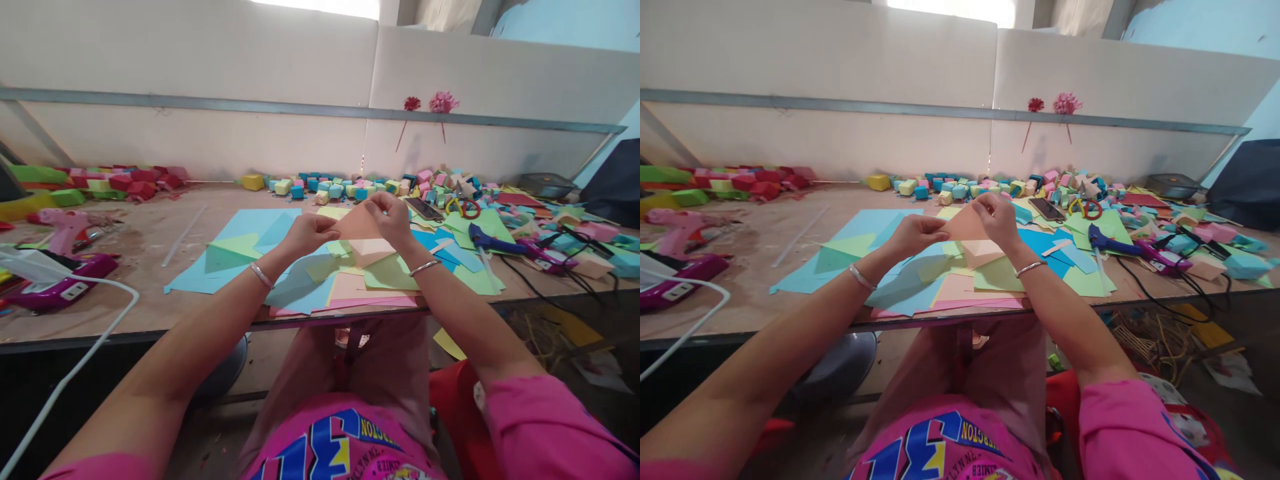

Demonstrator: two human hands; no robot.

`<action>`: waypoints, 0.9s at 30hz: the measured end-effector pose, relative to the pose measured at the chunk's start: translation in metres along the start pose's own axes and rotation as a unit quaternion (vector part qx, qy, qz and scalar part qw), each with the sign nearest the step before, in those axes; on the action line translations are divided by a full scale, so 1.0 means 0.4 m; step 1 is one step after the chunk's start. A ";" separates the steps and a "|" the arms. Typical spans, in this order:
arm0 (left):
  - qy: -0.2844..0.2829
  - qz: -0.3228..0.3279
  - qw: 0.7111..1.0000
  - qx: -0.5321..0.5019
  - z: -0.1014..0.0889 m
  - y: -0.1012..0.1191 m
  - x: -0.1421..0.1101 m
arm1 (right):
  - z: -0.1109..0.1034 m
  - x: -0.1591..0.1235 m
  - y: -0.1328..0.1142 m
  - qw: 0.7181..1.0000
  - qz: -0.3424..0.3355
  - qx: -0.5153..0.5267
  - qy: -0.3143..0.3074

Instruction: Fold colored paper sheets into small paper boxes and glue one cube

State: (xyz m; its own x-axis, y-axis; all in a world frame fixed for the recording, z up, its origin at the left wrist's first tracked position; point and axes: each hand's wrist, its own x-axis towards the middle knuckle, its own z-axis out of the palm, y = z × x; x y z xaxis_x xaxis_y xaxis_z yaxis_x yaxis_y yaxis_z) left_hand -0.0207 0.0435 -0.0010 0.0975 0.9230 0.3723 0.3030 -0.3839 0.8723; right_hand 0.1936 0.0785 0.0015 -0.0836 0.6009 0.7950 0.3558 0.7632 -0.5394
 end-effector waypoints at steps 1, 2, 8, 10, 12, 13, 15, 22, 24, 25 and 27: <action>-0.009 -0.001 1.000 0.006 -0.001 -0.001 0.001 | -0.004 0.002 0.005 1.000 0.005 0.004 0.007; -0.019 -0.003 1.000 0.012 -0.002 -0.003 0.002 | -0.007 0.003 0.009 1.000 0.009 0.008 0.013; -0.043 -0.028 0.998 0.020 0.001 -0.012 0.007 | -0.015 0.010 0.018 0.999 0.014 0.038 0.036; -0.037 -0.047 0.998 0.001 0.000 -0.009 0.006 | -0.014 0.011 0.023 0.998 0.011 0.044 0.039; -0.023 -0.068 0.997 -0.024 -0.003 -0.004 0.004 | -0.012 0.012 0.028 0.998 0.013 0.047 0.037; -0.016 -0.077 0.996 -0.035 -0.004 -0.002 0.004 | -0.012 0.011 0.030 0.998 0.014 0.048 0.034; -0.006 -0.082 0.995 -0.049 -0.007 0.001 0.003 | -0.012 0.011 0.031 0.998 0.016 0.051 0.032; -0.033 -0.097 0.991 -0.082 -0.008 0.010 0.000 | -0.014 0.014 0.028 0.997 0.033 0.041 0.057; -0.068 -0.115 0.988 -0.080 -0.015 0.017 -0.002 | -0.014 0.015 0.032 0.997 0.038 0.011 0.067; -0.093 -0.125 0.985 -0.077 -0.020 0.021 -0.003 | -0.013 0.016 0.034 0.997 0.040 -0.012 0.068; -0.141 -0.144 0.977 -0.068 -0.033 0.028 -0.005 | -0.013 0.018 0.040 0.996 0.040 -0.064 0.057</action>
State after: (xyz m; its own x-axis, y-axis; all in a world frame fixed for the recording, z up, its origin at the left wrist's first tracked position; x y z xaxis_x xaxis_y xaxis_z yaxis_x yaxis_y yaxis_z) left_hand -0.0300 0.0371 0.0122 0.2903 0.9567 0.0188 0.2304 -0.0890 0.9690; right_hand 0.2034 0.0938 0.0000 0.0536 0.6213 0.7817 0.4726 0.6739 -0.5680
